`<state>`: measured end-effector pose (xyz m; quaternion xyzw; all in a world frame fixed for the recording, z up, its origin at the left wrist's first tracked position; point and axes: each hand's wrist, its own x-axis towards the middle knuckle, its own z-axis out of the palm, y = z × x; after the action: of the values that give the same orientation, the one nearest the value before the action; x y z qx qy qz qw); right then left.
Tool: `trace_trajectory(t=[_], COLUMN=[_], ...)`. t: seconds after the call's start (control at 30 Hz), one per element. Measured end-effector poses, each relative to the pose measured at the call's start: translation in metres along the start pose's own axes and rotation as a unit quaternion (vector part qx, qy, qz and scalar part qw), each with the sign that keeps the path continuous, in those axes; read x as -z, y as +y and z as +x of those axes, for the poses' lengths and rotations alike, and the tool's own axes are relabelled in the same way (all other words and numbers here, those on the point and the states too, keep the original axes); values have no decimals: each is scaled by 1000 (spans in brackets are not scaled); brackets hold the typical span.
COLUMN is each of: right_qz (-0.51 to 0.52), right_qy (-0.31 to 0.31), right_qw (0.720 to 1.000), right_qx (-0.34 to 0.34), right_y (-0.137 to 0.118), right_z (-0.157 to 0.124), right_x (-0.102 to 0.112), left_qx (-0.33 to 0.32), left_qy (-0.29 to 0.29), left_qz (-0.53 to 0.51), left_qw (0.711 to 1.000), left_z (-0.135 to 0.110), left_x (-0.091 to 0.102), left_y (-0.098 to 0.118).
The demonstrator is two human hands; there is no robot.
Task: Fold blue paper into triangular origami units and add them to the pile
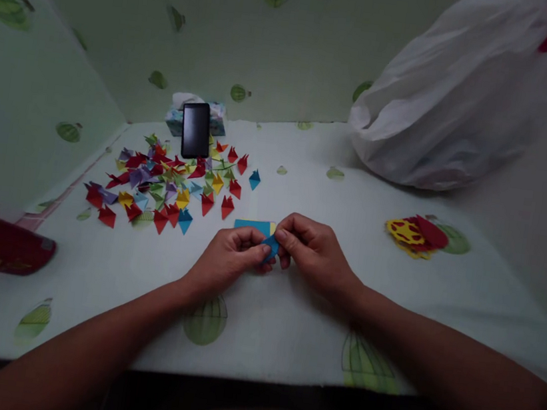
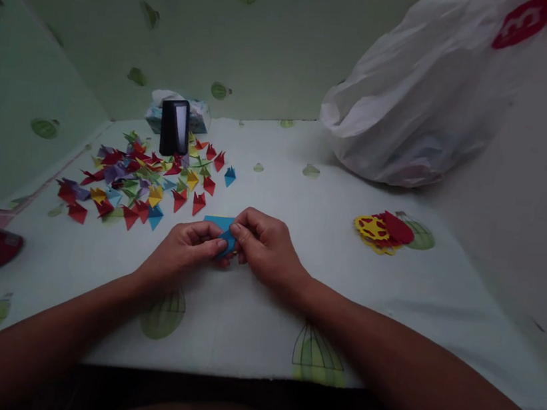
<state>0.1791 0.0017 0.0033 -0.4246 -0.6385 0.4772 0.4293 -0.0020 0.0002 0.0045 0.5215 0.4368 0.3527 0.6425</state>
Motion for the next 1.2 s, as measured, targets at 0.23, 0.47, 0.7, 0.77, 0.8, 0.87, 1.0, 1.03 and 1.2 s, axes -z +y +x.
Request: trace_trajectory(t=[0.23, 0.47, 0.7, 0.77, 0.8, 0.87, 1.0, 1.03, 1.2], right_qz=[14, 62, 48, 64, 75, 97, 105, 105, 113], right_qy=[0, -32, -15, -20, -27, -46, -52, -46, -51], right_qw=[1000, 997, 998, 997, 996, 993, 991, 991, 990], right_qx=[7, -30, -30, -30, -32, -39, -61, -62, -65], right_y=[4, 3, 5, 7, 8, 9, 9, 8, 8], right_z=[2, 2, 3, 5, 6, 6, 6, 5, 4], right_x=[-1, -1, 1, 0, 0, -1, -2, -2, -3], left_qx=[-19, -41, -43, -45, -48, -51, -52, -52, -59], left_qy=[17, 30, 13, 38, 53, 74, 66, 63, 75], left_qz=[11, 26, 20, 25, 26, 14, -30, -28, -5], left_qw=[1000, 998, 999, 998, 997, 996, 996, 996, 995], left_z=[-2, -1, 0, 1, 2, 2, 3, 2, 2], left_x=[0, 0, 2, 3, 3, 4, 3, 3, 3], left_y=[0, -2, -4, -6, -7, -9, -9, -9, -7])
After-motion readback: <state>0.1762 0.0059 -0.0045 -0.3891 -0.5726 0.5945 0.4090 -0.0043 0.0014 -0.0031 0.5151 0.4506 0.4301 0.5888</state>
